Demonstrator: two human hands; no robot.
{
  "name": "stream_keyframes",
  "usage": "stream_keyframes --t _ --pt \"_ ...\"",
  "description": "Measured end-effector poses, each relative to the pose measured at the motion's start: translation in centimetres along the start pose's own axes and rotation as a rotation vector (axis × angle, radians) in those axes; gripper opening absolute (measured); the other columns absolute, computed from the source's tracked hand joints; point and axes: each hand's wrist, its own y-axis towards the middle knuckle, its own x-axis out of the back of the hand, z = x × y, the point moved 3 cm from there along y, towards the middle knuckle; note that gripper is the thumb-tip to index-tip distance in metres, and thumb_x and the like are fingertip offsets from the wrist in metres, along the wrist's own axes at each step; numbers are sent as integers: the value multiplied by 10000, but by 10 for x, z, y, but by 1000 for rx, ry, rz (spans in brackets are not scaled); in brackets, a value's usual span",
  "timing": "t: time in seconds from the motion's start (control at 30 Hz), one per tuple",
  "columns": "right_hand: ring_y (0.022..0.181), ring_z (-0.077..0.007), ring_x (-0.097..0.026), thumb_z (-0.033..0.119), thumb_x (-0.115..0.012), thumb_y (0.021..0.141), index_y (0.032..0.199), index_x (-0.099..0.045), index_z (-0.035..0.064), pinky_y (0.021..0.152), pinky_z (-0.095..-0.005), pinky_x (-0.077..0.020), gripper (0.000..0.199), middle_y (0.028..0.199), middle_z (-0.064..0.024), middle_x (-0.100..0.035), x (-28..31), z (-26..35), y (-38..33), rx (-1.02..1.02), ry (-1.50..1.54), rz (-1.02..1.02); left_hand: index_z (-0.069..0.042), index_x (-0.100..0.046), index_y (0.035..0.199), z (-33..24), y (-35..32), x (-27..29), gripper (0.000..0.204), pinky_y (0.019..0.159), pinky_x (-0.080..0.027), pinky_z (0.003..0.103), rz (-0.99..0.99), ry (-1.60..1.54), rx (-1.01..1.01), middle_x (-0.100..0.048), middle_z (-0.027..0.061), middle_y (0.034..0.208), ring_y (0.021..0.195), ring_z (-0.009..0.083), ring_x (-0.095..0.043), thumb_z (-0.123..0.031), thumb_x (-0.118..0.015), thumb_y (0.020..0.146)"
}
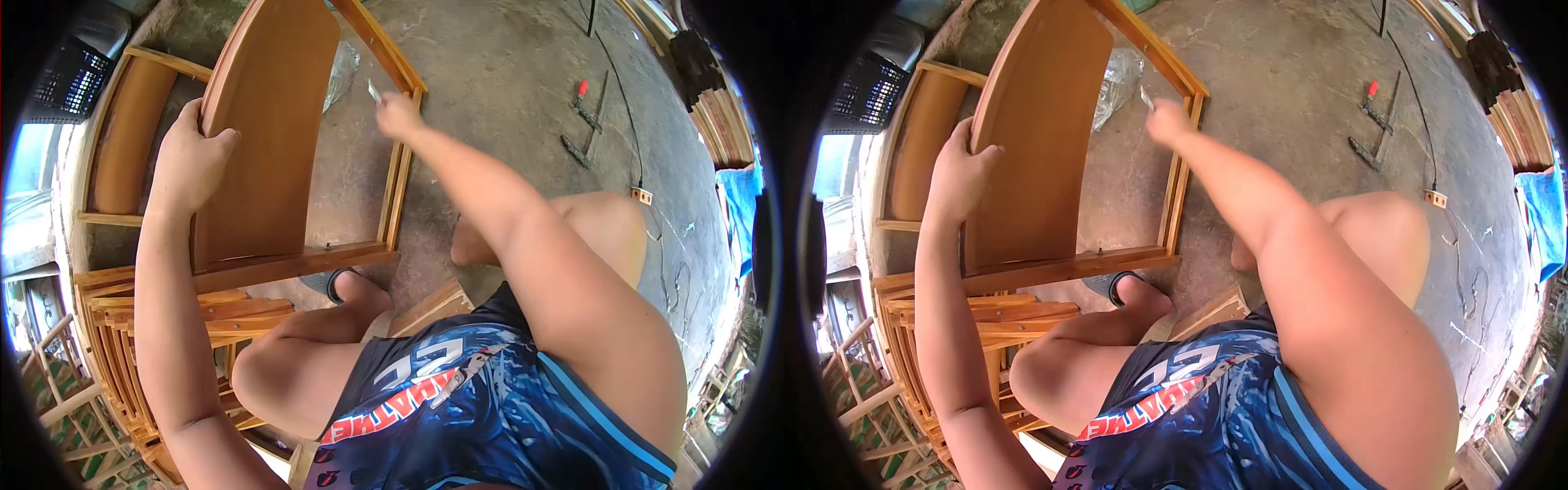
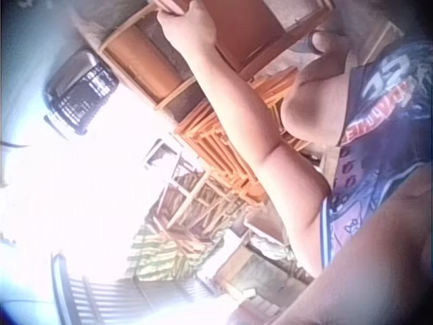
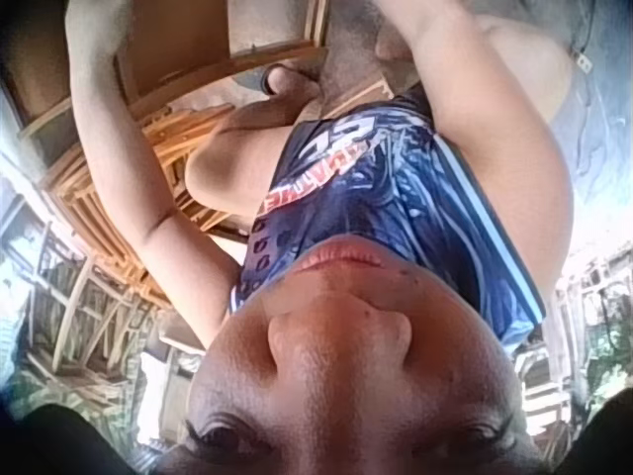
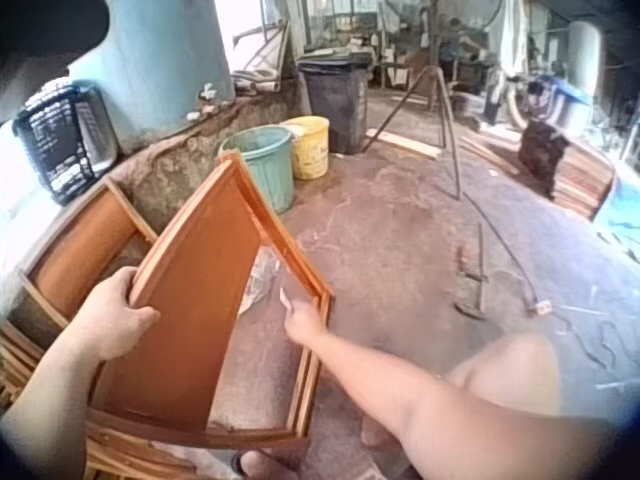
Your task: Assembling a wooden chair frame using bolts and a wrench.
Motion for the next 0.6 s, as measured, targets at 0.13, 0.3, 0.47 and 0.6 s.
stream_keyframes --t 0.13,0.3,0.47,0.6 --pt "931 -423 -621 217 -524 938 1012 -654 78 811 -492 -482 204 955 -219 -666 18 -8 51 20 -53 -76 11 -485 1355 -1 3 -6 580 678 -514 315 -26 -37 -20 -675 150 992 758 188 -645 -154 -615 814" --pt "1010 -426 -619 212 -482 955 1109 -630 97 861 -515 -488 242 1056 -224 -666 17 -17 72 -152 -138 -18 14 -491 1341 0 5 1 559 697 -516 316 -32 -12 -25 -672 151 1010 792 192 -646 -146 -618 820" --pt "1003 -428 -607 214 -470 976 1132 -632 110 855 -511 -475 248 1035 -234 -651 8 -29 68 -68 -162 -94 41 -506 1308 -2 5 0 577 940 -473 393 11 -33 23 -647 248 1133 1072 363 -621 -189 -609 788" --pt "1000 -435 -605 219 -471 980 1138 -632 112 858 -503 -478 250 1031 -235 -647 2 -33 79 11 -119 -97 38 -499 1315 -6 4 0 581 941 -473 396 14 -8 29 -646 249 1138 1073 365 -620 -196 -612 796"
